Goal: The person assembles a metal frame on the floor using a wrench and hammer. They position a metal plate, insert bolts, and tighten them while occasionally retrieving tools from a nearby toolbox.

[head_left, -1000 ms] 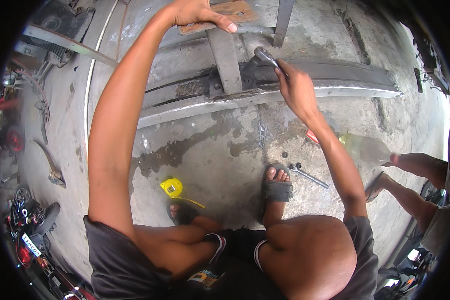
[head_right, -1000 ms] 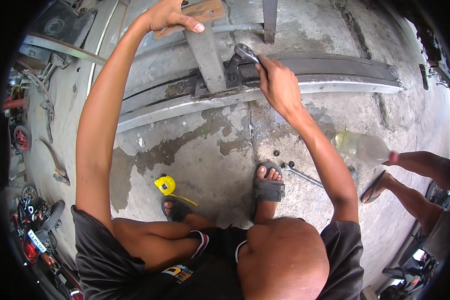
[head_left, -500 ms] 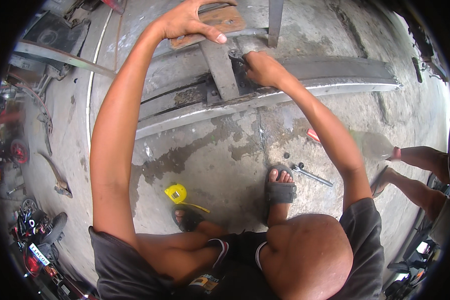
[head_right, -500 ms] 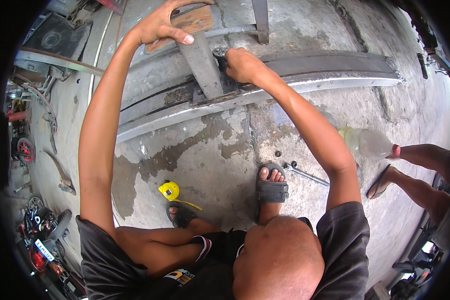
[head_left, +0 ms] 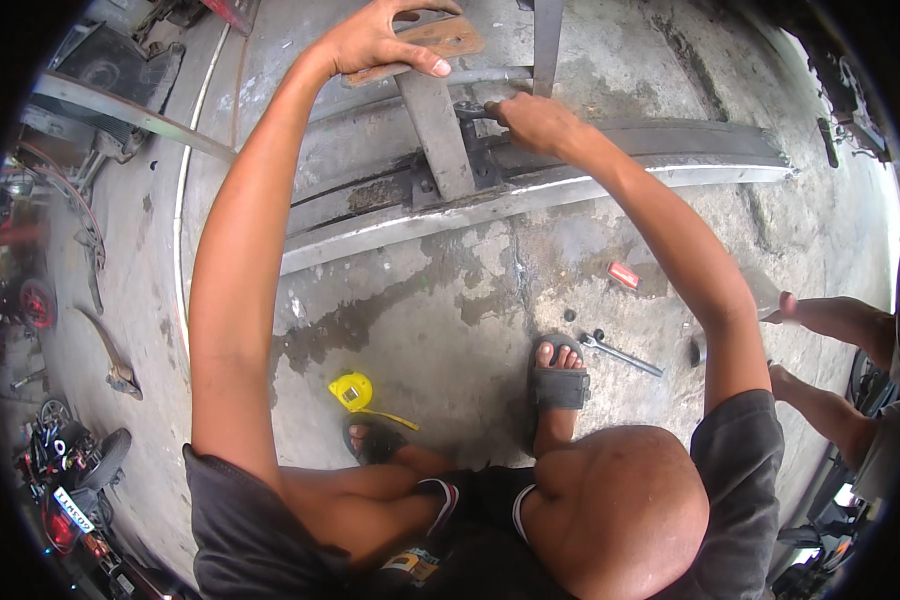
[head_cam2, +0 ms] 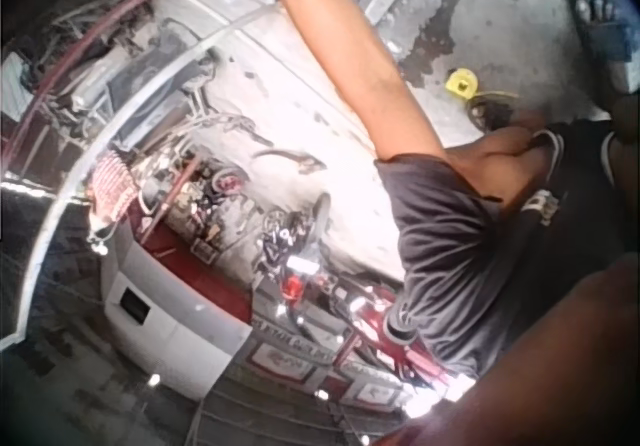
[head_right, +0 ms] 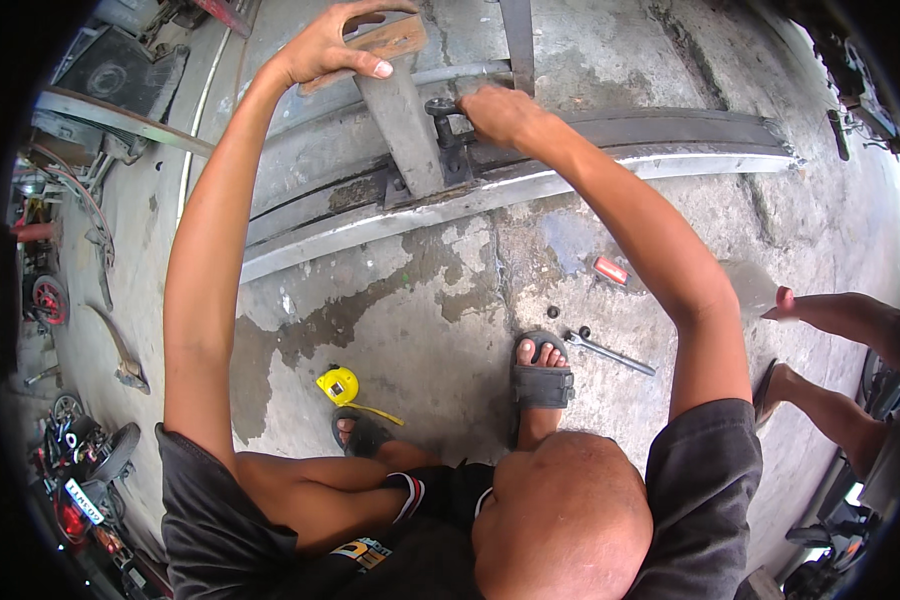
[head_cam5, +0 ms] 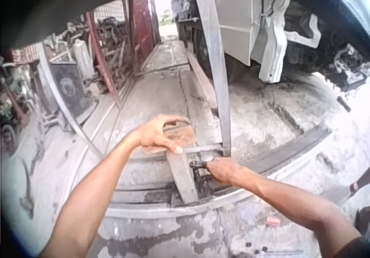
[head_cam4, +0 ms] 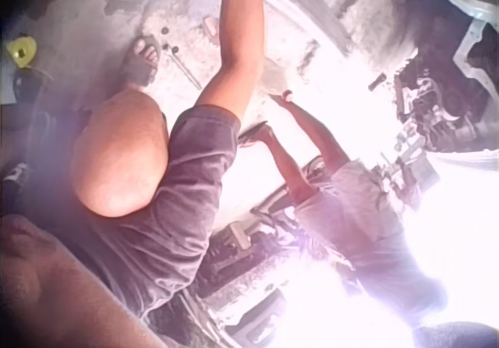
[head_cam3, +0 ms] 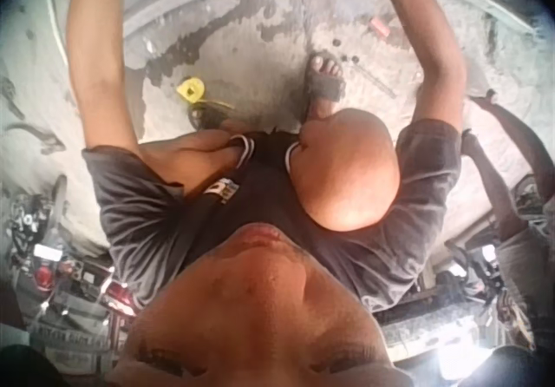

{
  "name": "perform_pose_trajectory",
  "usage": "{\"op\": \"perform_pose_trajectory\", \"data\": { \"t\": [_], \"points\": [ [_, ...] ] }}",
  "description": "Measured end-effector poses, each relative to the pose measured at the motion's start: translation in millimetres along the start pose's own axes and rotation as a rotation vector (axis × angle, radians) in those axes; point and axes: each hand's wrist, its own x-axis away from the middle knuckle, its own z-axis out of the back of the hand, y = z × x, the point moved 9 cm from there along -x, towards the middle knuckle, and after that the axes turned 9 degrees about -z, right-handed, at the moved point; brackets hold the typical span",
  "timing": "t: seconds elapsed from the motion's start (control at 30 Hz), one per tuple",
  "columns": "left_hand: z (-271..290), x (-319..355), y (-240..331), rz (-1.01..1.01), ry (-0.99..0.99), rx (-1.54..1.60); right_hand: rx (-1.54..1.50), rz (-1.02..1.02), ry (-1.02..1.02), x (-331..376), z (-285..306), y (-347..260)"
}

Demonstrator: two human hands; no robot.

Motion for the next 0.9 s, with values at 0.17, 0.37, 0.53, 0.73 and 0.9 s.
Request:
{"op": "perform_pose_trajectory", "data": {
  "t": [0.17,0.37,0.53,0.73,0.9],
  "points": [
    [-0.8,5.2,0.5,0.059,-0.006,0.059,0.154,-0.004,0.059,4.2,-17.4,-0.5],
    [-14.6,-2.8,20.4,0.057,-0.078,0.024,0.053,0.181,0.219,-27.6,-31.3,69.5],
    [-7.6,-0.8,9.9,0.029,-0.064,0.048,-0.01,0.061,0.265,-38.7,-38.4,63.8],
    [-10.8,-1.9,15.7,0.01,-0.096,0.013,0.025,-0.074,0.109,6.2,14.5,31.8],
    [-11.7,5.7,18.1,-0.025,-0.085,-0.103,-0.128,0.02,-0.116,46.7,-0.1,-54.3]
  ]
}}
